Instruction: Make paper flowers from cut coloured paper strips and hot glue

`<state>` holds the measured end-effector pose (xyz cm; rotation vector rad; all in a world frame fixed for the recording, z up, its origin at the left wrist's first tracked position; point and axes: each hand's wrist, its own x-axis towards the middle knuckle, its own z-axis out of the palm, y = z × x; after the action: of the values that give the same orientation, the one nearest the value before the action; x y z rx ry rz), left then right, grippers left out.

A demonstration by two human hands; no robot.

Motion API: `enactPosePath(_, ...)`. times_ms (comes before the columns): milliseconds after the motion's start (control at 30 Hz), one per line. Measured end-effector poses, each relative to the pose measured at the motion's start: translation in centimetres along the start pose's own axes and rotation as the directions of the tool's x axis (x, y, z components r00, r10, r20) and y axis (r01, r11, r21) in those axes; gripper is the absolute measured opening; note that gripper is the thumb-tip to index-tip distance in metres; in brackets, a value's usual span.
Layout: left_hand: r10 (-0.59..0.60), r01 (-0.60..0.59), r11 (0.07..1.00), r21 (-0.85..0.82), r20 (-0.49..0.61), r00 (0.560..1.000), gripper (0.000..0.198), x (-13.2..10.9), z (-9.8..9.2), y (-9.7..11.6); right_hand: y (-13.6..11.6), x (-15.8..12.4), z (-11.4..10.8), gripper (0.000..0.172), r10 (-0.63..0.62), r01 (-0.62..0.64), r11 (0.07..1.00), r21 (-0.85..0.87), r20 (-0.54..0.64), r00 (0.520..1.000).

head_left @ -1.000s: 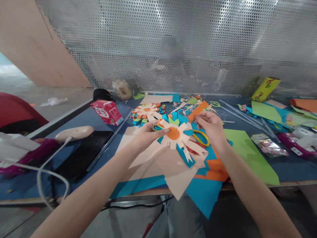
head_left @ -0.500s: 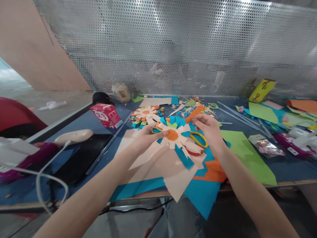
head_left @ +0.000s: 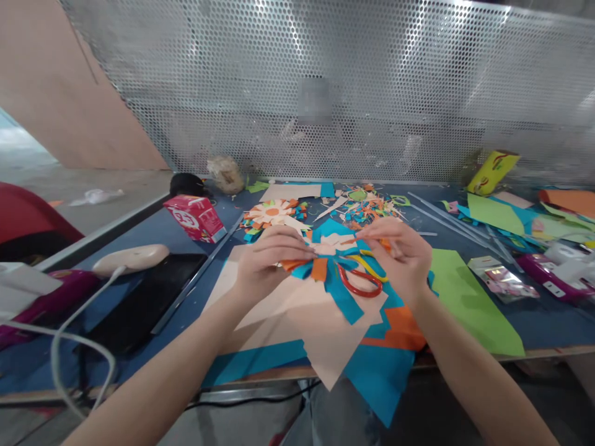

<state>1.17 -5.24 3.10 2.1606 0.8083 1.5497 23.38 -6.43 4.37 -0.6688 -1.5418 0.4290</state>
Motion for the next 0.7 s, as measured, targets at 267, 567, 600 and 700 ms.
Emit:
enactPosePath(267,0.554,-0.541,0.816,0.204,-0.006,0.832,0.013,0.39,-0.38,-0.22,-0.04,0.04,0.08,0.021,-0.334,0.324,0.942,0.084,0.199,0.921)
enactPosePath(567,0.571,-0.553,0.792,0.259,0.009,0.821,0.012,0.35,-0.39,-0.15,-0.19,0.07,-0.17,0.019,-0.338,0.348,0.937,-0.013,0.21,0.918)
enactPosePath(600,0.568,-0.551,0.793,0.259,0.011,0.823,0.012,0.32,-0.41,-0.16,-0.2,0.07,-0.13,0.02,-0.341,0.351,0.936,-0.011,0.214,0.916)
enactPosePath(700,0.57,-0.555,0.793,0.253,0.014,0.821,0.012,0.32,-0.4,-0.11,-0.21,0.05,0.04,0.021,-0.35,0.355,0.935,0.017,0.226,0.909)
